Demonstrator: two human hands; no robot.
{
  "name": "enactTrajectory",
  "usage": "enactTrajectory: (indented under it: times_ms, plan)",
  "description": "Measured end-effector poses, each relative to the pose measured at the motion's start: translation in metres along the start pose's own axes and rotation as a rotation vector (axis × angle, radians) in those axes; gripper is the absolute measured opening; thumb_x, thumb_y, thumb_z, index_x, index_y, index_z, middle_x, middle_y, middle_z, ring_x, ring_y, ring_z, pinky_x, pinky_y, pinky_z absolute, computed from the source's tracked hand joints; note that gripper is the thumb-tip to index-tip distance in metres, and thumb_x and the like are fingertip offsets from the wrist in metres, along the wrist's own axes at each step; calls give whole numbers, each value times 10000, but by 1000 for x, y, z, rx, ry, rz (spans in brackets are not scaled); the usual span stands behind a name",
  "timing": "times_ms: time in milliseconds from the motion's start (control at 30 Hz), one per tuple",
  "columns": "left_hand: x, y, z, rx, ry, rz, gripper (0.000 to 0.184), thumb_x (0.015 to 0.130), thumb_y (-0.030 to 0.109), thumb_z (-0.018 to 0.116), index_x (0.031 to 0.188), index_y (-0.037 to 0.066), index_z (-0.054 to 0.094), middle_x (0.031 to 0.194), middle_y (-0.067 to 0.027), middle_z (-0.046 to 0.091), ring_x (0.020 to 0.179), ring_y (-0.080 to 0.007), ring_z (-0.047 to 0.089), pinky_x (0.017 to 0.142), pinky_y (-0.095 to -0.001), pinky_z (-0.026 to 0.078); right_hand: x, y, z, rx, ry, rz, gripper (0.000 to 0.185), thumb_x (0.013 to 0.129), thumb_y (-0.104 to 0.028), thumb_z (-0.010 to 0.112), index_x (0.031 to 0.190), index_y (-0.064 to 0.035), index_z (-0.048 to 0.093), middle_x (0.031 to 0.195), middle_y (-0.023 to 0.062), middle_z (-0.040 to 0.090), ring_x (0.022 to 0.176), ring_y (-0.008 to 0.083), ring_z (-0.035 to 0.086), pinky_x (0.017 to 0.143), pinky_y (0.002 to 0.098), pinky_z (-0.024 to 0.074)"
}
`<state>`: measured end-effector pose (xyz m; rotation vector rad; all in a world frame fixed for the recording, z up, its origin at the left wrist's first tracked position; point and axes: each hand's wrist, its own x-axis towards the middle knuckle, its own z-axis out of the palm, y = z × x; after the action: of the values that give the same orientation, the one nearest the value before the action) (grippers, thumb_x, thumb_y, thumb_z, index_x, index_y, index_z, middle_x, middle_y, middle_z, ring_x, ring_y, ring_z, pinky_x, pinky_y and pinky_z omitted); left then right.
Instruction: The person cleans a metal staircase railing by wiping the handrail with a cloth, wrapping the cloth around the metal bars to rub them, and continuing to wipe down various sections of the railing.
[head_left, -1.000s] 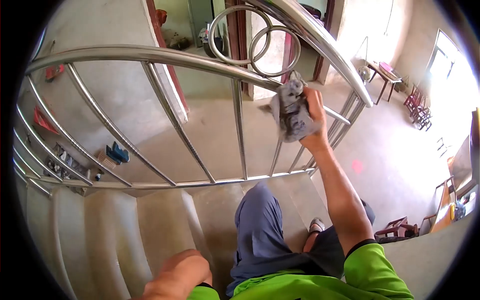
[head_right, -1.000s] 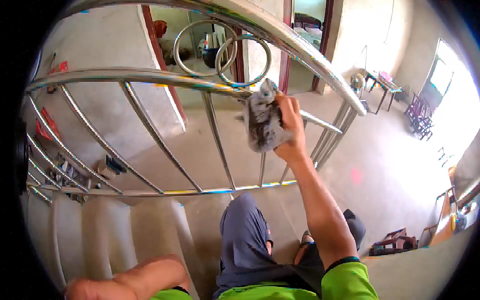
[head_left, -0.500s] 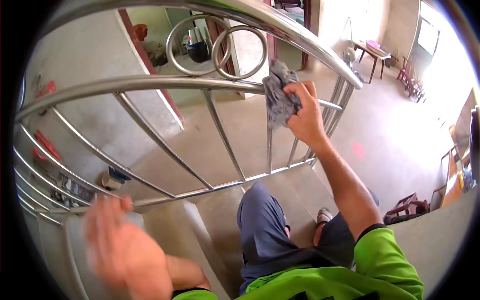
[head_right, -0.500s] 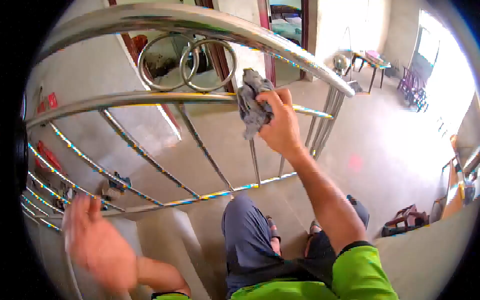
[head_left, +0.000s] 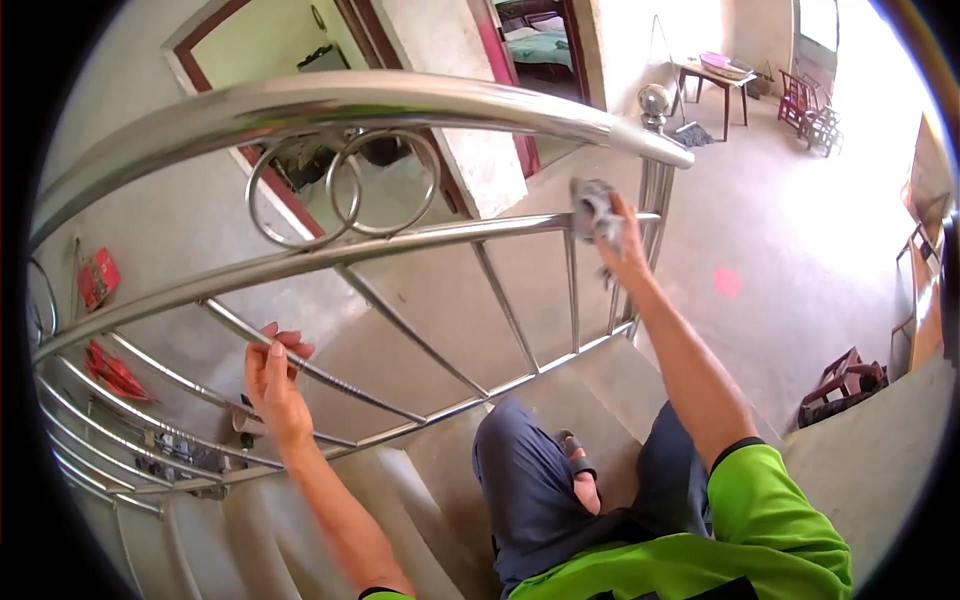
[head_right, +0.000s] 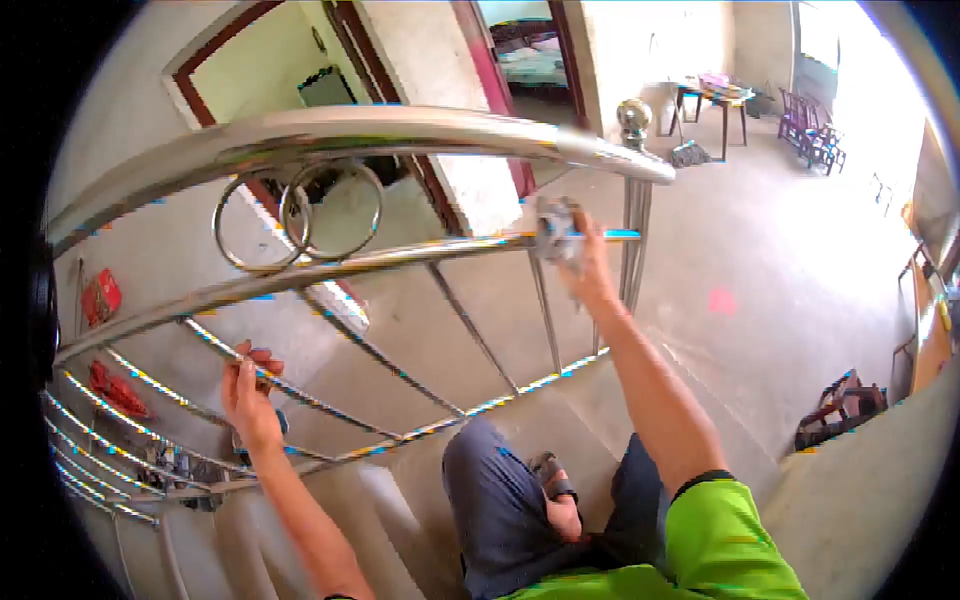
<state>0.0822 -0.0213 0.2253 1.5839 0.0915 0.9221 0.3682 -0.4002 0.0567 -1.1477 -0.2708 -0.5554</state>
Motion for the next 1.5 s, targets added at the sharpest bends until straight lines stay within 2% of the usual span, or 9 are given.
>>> enactTrajectory:
  times_ms: [33, 233, 400, 600, 800, 933, 1000, 1267, 1500]
  plan:
    - [5, -2, -2, -34, -54, 37, 290, 940, 179, 590, 1161, -7, 563, 900, -75, 641, 768, -162, 600, 733, -279, 456, -3, -35, 24, 706, -46, 475, 272, 916, -253, 574, 1066, -26, 585, 1040, 67, 554, 998, 213, 545, 941, 354, 427]
    - [19, -9, 32, -177, 192, -40, 382, 920, 295, 644, 656, 169, 398, 523, 68, 318, 411, -37, 282, 422, -245, 255, -25, -73, 32, 132, -152, 216, 298, 930, -330, 565, 1027, -49, 583, 1028, 40, 489, 959, 160, 487, 902, 314, 424]
    - [20, -19, 38, -125, 340, 33, 295, 922, 237, 639, 693, 138, 483, 514, 60, 346, 405, -33, 286, 396, -221, 240, 17, -127, 12, 595, 34, 218, 247, 950, -256, 518, 1055, -49, 601, 971, 37, 609, 897, 159, 607, 819, 333, 501]
    - [16, -13, 41, -147, 332, 24, 243, 919, 217, 642, 739, 126, 505, 536, 57, 356, 420, -36, 297, 417, -213, 256, 27, -200, 126, -345, -247, -849, 295, 814, -31, 592, 1108, -51, 602, 1142, 180, 532, 1125, 339, 513, 975, 400, 417]
    - [15, -15, 33, -196, 259, 13, 222, 916, 211, 646, 768, 120, 508, 552, 53, 364, 440, -39, 311, 434, -212, 261, 43, -166, 122, -338, -128, -733, 321, 793, -39, 540, 1111, -30, 581, 1161, 192, 514, 1114, 353, 487, 928, 416, 420]
    - [13, -14, 38, -158, 313, 14, 228, 910, 220, 654, 769, 117, 508, 551, 57, 347, 449, -40, 294, 436, -215, 248, 73, -131, 44, 504, 145, 105, 243, 870, -116, 548, 1098, -42, 591, 1136, 149, 552, 1031, 300, 530, 887, 392, 440]
    - [15, -17, 38, -148, 333, 6, 229, 908, 220, 655, 768, 116, 506, 544, 60, 332, 448, -39, 284, 435, -216, 242, 87, -91, -9, -714, 267, -493, 270, 860, -193, 595, 1082, -40, 605, 1059, 155, 587, 1001, 318, 544, 879, 396, 445]
    - [22, -25, 39, -129, 383, 50, 239, 908, 199, 643, 744, 121, 489, 514, 71, 291, 422, -31, 245, 404, -218, 198, 108, -77, -7, -600, 304, -365, 232, 919, -196, 607, 1107, -61, 613, 959, 73, 631, 861, 132, 560, 749, 307, 472]
    - [18, -23, 37, -156, 356, 66, 346, 925, 191, 614, 657, 141, 401, 534, 67, 265, 431, -39, 228, 394, -218, 194, 90, -108, 23, -432, 141, -706, 381, 723, -64, 680, 1081, -54, 552, 1048, 147, 577, 1016, 343, 510, 884, 400, 430]
